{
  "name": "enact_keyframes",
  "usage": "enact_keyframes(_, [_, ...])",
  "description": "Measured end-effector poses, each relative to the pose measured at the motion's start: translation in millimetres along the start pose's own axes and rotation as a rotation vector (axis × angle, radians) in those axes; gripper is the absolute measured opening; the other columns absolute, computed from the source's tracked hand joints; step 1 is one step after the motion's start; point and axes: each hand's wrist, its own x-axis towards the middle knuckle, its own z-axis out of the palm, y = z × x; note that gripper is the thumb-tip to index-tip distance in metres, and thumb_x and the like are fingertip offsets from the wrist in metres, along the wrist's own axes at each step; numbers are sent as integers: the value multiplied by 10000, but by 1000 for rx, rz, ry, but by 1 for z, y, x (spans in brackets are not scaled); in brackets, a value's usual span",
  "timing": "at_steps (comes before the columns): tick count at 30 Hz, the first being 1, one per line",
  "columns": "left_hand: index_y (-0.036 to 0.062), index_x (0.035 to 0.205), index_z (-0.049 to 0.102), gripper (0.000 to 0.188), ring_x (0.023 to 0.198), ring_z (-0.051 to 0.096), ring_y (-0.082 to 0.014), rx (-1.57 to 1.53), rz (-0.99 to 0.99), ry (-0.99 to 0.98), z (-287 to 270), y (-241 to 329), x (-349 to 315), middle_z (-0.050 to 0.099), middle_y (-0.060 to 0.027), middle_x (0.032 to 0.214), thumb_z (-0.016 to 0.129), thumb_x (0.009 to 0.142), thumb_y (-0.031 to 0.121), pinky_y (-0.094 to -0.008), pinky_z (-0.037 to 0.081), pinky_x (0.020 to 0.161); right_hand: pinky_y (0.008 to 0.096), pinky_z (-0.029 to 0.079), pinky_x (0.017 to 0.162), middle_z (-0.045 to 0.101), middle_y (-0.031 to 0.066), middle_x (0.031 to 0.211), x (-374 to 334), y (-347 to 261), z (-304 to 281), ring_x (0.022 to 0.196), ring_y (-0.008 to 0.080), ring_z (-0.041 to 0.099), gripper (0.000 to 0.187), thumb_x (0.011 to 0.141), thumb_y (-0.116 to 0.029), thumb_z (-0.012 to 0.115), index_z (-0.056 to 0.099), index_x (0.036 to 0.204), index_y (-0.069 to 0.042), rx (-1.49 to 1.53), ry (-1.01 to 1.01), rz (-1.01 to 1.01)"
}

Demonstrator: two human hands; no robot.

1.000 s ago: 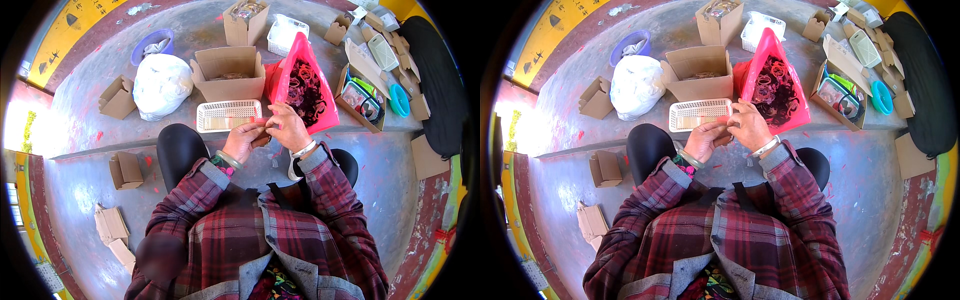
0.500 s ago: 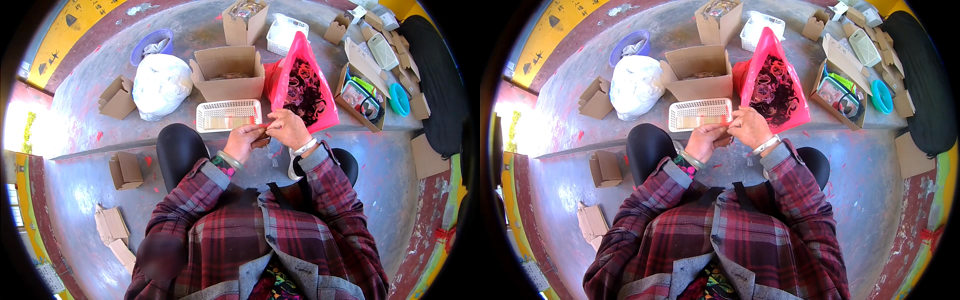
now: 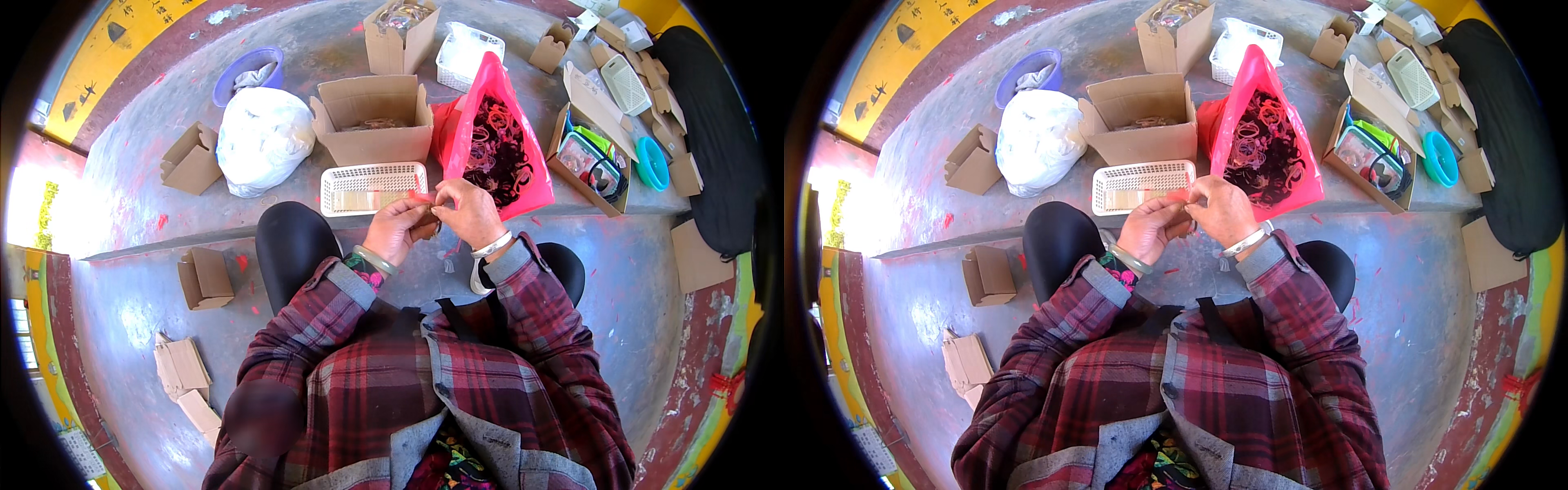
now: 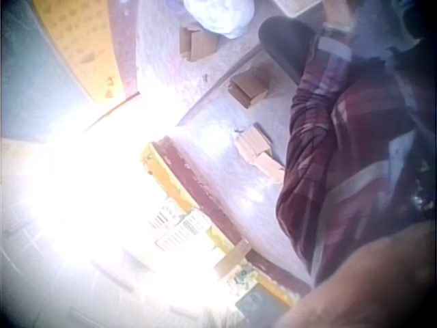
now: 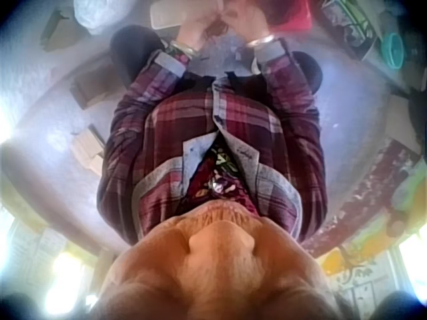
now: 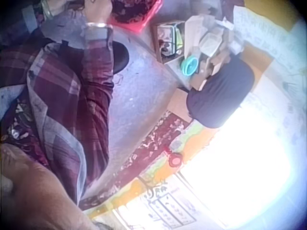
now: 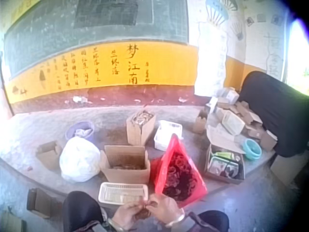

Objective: The person sits on the floor and sorts small metal rings from a pink bag into a white basket. They pick up individual rings, inspect them, and place them into the basket, occasionally dropping rings onto the floor.

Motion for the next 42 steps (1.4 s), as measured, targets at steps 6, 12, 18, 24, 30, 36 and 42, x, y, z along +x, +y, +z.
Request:
enact_keyframes(6, [1,973,558,132,839,611,-200,-105,29,-41,2,5,-1,608,-110,954,496,872,58,-316,509,770,248,474,621,639,96,782,4,26,18,695,122,596,211,703,-98,692,644,880,6,486,-2,137])
enact_keyframes(12, [2,1004,559,156,879,603,-197,-128,88,-8,2,2,-1,605,-105,977,504,873,65,-303,511,769,229,462,624,639,69,803,-1,14,17,702,104,570,172,713,-36,667,675,879,8,678,-14,205])
enact_keyframes(18, [-30,1018,564,186,813,613,-180,-91,95,37,12,8,-5,605,-116,957,523,865,68,-256,530,718,218,439,594,624,64,809,1,22,21,697,81,541,84,699,-23,671,660,753,40,663,143,83])
enact_keyframes(24, [-59,1006,563,184,841,613,-176,-115,100,52,-5,3,1,610,-134,962,527,854,38,-252,519,758,205,382,512,580,-8,653,1,27,25,595,35,467,88,712,-42,668,637,704,40,641,70,207])
enact_keyframes(30, [-80,997,548,179,847,612,-176,-140,88,56,-1,5,2,604,-137,966,526,847,14,-242,515,776,187,386,512,583,-31,643,1,17,20,592,23,464,93,731,-50,664,645,732,41,660,51,192])
enact_keyframes(36, [-67,940,553,125,882,603,-189,-157,32,42,-7,8,3,596,-148,963,515,854,17,-260,511,804,191,449,582,627,17,724,1,18,21,652,43,528,108,730,1,651,640,826,47,713,51,182])
enact_keyframes(42, [-40,926,564,107,841,614,-183,-115,47,28,-3,9,3,602,-125,950,520,855,27,-256,520,762,216,461,660,633,51,773,2,17,17,698,91,571,125,758,-22,643,643,871,32,863,-9,249])
